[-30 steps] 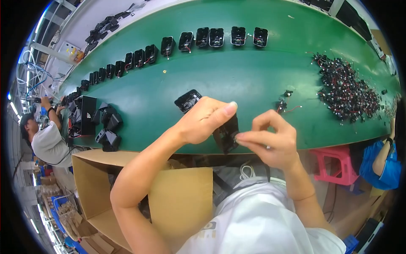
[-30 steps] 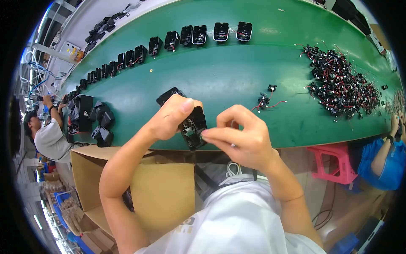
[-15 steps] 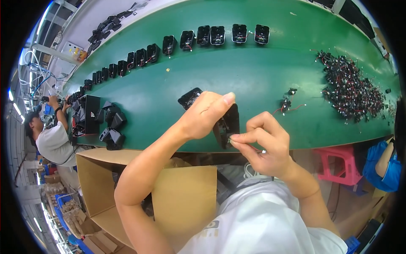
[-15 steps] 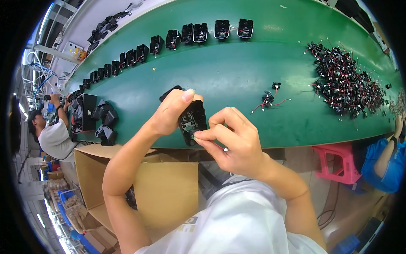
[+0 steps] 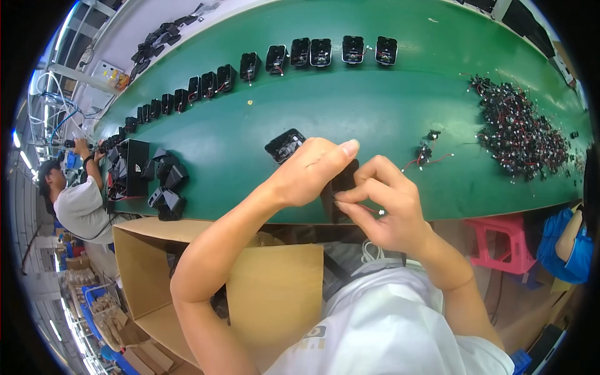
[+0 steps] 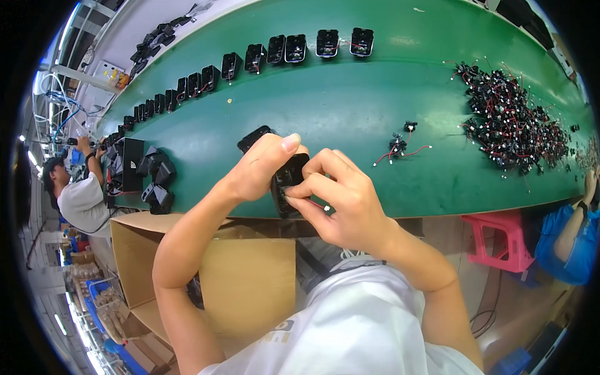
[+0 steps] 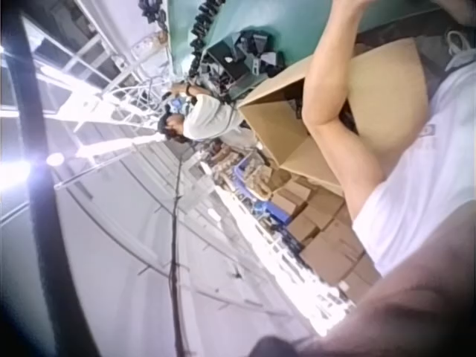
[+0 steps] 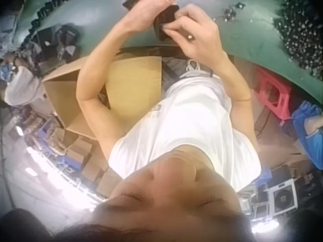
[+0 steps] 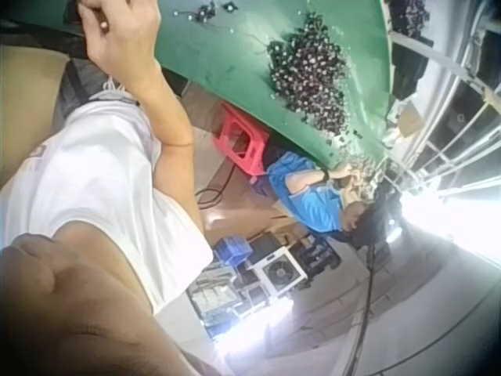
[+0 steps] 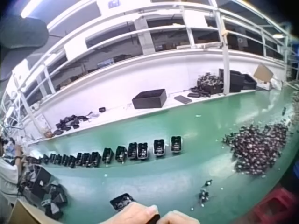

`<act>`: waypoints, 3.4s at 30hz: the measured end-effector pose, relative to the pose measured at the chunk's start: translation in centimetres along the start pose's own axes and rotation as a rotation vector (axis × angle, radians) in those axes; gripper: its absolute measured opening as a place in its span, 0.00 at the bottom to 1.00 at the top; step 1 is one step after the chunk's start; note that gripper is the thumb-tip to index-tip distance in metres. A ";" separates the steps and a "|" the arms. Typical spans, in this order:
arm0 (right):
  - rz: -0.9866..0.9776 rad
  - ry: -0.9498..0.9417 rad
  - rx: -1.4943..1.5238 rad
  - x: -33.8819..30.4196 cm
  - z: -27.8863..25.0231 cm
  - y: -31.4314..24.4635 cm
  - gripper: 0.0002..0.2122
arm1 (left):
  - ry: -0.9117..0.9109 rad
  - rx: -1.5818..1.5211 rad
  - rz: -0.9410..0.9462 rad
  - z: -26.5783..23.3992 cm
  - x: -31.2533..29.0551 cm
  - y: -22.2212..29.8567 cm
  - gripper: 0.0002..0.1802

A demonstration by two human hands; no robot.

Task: The person assembles small electronic components into plastic housings by hand, connecting wires and placing the components into the housings.

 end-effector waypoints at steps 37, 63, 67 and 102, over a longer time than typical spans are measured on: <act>-0.095 -0.141 -0.838 12.6 -15.1 21.0 0.12 | 0.302 1.227 -0.318 -1.8 1.1 -2.4 0.45; 0.202 -0.388 -0.527 3.7 -17.4 12.3 0.06 | 0.141 0.932 0.013 0.7 2.1 -2.5 0.29; 0.275 -0.185 -0.431 3.3 -18.2 12.6 0.06 | 0.151 0.832 0.068 1.0 2.3 -1.8 0.28; 0.490 0.090 0.331 -1.4 -9.2 4.8 0.06 | -0.080 0.289 0.146 2.5 3.3 0.8 0.30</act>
Point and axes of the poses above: each hand's wrist, its own x-axis towards the middle knuckle, its own z-axis out of the palm, y = z × x, the point moved 1 cm from there along x, towards the middle knuckle, and after that the axes turned 5 degrees about y, right-handed, at the moved point
